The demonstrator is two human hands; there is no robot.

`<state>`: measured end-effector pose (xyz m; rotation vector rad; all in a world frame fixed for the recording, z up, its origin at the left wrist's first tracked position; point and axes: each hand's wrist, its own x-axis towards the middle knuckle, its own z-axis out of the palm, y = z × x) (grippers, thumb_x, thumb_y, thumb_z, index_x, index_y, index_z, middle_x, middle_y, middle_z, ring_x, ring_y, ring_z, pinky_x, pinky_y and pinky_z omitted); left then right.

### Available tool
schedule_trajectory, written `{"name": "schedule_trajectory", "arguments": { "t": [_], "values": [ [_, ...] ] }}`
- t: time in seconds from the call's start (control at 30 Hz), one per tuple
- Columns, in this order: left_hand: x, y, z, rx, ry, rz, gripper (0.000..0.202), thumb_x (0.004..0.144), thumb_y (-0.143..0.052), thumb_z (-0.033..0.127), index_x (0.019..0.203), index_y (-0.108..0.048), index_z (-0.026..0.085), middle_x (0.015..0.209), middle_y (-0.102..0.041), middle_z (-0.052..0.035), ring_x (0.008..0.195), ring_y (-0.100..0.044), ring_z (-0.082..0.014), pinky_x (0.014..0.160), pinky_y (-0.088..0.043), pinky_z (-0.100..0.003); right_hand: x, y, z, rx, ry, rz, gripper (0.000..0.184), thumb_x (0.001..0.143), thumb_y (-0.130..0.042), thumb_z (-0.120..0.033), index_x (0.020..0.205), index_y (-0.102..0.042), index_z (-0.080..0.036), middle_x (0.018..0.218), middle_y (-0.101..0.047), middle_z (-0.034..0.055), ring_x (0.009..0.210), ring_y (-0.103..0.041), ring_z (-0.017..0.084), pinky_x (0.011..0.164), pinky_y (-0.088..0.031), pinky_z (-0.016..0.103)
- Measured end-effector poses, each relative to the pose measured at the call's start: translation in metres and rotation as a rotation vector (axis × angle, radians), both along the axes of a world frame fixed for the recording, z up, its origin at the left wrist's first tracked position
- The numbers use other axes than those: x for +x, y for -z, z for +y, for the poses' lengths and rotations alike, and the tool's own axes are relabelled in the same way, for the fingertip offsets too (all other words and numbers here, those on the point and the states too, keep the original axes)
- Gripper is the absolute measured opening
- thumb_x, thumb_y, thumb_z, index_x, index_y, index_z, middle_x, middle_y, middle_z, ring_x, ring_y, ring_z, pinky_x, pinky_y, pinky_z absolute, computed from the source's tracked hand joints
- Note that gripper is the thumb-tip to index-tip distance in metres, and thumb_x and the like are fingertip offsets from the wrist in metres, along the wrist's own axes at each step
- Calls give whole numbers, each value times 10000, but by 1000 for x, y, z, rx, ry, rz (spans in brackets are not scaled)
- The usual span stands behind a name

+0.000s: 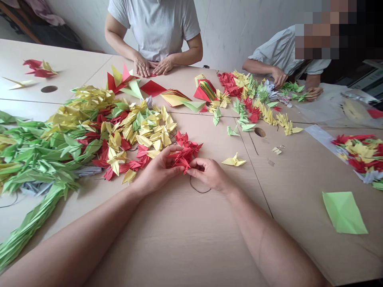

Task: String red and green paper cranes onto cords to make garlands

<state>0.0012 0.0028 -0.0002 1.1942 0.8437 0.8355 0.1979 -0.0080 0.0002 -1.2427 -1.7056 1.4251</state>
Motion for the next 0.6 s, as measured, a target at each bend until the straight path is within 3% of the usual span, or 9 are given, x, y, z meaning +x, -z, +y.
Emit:
{"name": "schedule_trajectory", "arguments": {
  "t": [0.23, 0.6],
  "values": [
    [-1, -5, 2, 8, 70, 12, 508, 739, -768, 161, 1196, -550, 200, 1074, -683, -51, 964, -668, -172, 849, -545, -298, 1, 1, 2, -6, -26, 17, 176, 814, -695, -354, 812, -720, -180, 798, -706, 7, 767, -620, 160, 705, -455, 264],
    [0, -5, 1, -82, 122, -93, 572, 728, -776, 132, 1205, -471, 212, 889, -701, -6, 767, -673, -134, 712, -540, -253, 4, 2, 0, -58, -42, 19, 261, 774, -723, -406, 710, -681, -157, 689, -600, -6, 677, -525, 133, 641, -408, 255]
  ]
}}
